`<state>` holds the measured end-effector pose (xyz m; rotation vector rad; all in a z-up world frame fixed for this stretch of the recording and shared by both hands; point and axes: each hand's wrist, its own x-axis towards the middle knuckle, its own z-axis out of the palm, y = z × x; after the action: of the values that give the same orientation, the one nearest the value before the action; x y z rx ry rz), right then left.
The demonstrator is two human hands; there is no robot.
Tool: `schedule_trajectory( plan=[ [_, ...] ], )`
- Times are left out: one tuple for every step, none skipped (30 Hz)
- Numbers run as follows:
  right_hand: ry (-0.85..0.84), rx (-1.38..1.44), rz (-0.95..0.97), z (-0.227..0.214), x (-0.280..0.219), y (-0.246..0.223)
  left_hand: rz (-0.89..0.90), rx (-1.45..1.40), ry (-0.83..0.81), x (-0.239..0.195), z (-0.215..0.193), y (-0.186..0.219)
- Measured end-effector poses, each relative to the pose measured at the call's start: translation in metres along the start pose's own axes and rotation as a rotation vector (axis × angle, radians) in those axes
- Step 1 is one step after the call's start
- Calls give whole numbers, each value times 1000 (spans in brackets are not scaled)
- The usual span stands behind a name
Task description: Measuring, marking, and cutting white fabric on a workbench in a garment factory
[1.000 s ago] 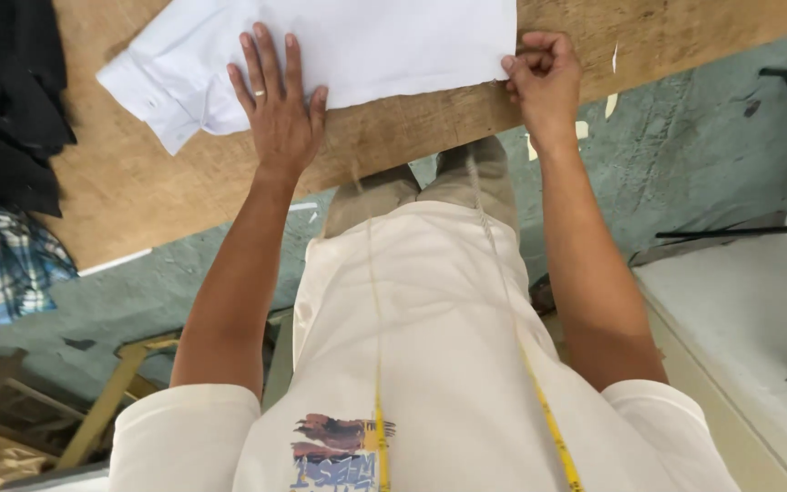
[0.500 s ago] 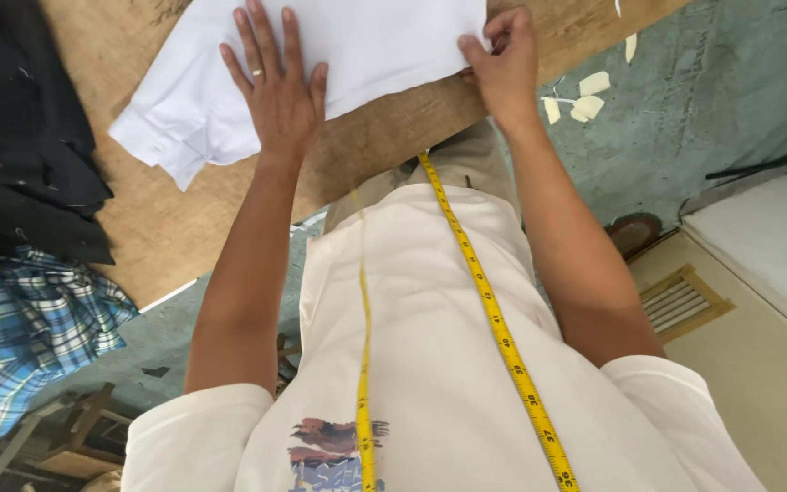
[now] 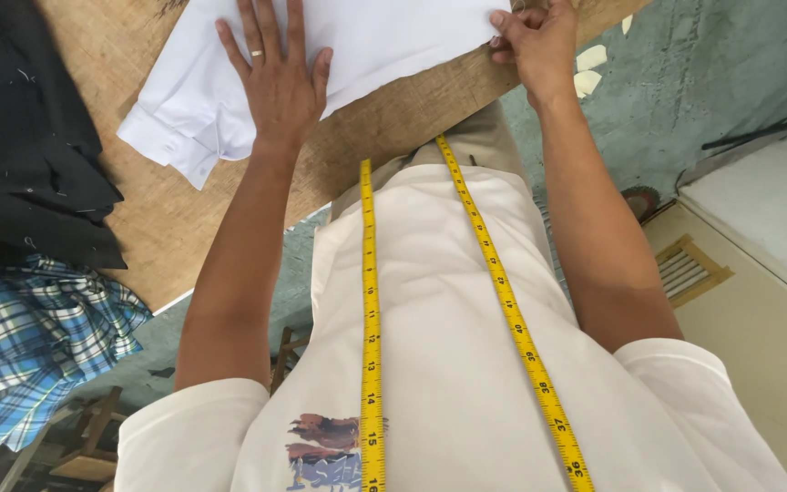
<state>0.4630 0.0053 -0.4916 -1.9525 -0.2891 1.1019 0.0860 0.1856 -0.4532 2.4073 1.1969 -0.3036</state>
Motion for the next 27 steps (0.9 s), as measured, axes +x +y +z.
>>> schedule_trajectory(
  plan=[
    [-27, -37, 26, 1, -1, -1, -12, 1, -27, -2, -5, -4],
    [-28, -39, 27, 1, 2, 1, -13, 0, -28, -2, -6, -11],
    [-15, -53, -7, -1, 3, 4, -8, -6, -41, -5, -5, -16],
    [-2, -67, -42, -3, 4, 8, -3, -12, -54, -7, -5, -21],
    [-2, -69, -40, -3, 4, 9, -4, -14, -55, -9, -3, -26],
    [25, -110, -66, -3, 3, 10, -23, -3, -40, -10, -2, -30],
    [52, -148, -98, -2, 5, 8, -41, 11, -20, -9, -2, -35],
    [52, -148, -102, -1, -9, -5, -41, 11, -16, -9, -10, -29],
    [90, -395, -390, 0, -22, -18, -69, 40, -96, -8, -18, -22],
    [120, -643, -677, 0, -35, -31, -96, 68, -177, -6, -26, -15],
    [124, -641, -682, 1, -39, -26, -95, 71, -171, -6, -19, -14],
    [-8, -757, -807, 2, -44, -21, -10, 125, -116, -6, -11, -12],
    [-137, -872, -931, 2, -48, -16, 77, 180, -59, -4, -4, -10],
    [-128, -870, -936, 2, -43, -12, 82, 184, -50, -2, -1, -13],
    [-81, -910, -965, 0, -41, -8, 66, 192, -54, -3, 3, -14],
    [-33, -949, -994, -2, -38, -3, 50, 200, -58, -3, 6, -14],
    [-22, -949, -1001, -4, -40, -15, 55, 202, -47, 2, 3, -8],
    [-13, -901, -1001, -7, -43, -26, 19, 242, -157, 7, -1, -2],
    [-17, -845, -996, -6, -51, -34, -27, 285, -278, 3, -5, 2],
    [-19, -836, -998, -3, -48, -32, -33, 292, -278, 13, -9, 15],
    [-69, -864, -984, 0, -43, -29, 31, 223, -229, 25, -12, 27],
    [-118, -891, -970, 3, -38, -27, 96, 154, -182, 38, -15, 40],
    [-111, -883, -979, 8, -36, -27, 95, 163, -173, 59, -18, 53],
    [-102, -916, -988, 14, -34, -27, 209, 138, -49, 80, -20, 66],
    [-101, -954, -987, 16, -37, -23, 322, 104, 65, 94, -18, 81],
    [-103, -951, -987, 14, -40, -24, 320, 106, 63, 115, -7, 87],
    [-123, -982, -1003, 12, -40, -25, 373, 163, 253, 136, 3, 93]
  ],
)
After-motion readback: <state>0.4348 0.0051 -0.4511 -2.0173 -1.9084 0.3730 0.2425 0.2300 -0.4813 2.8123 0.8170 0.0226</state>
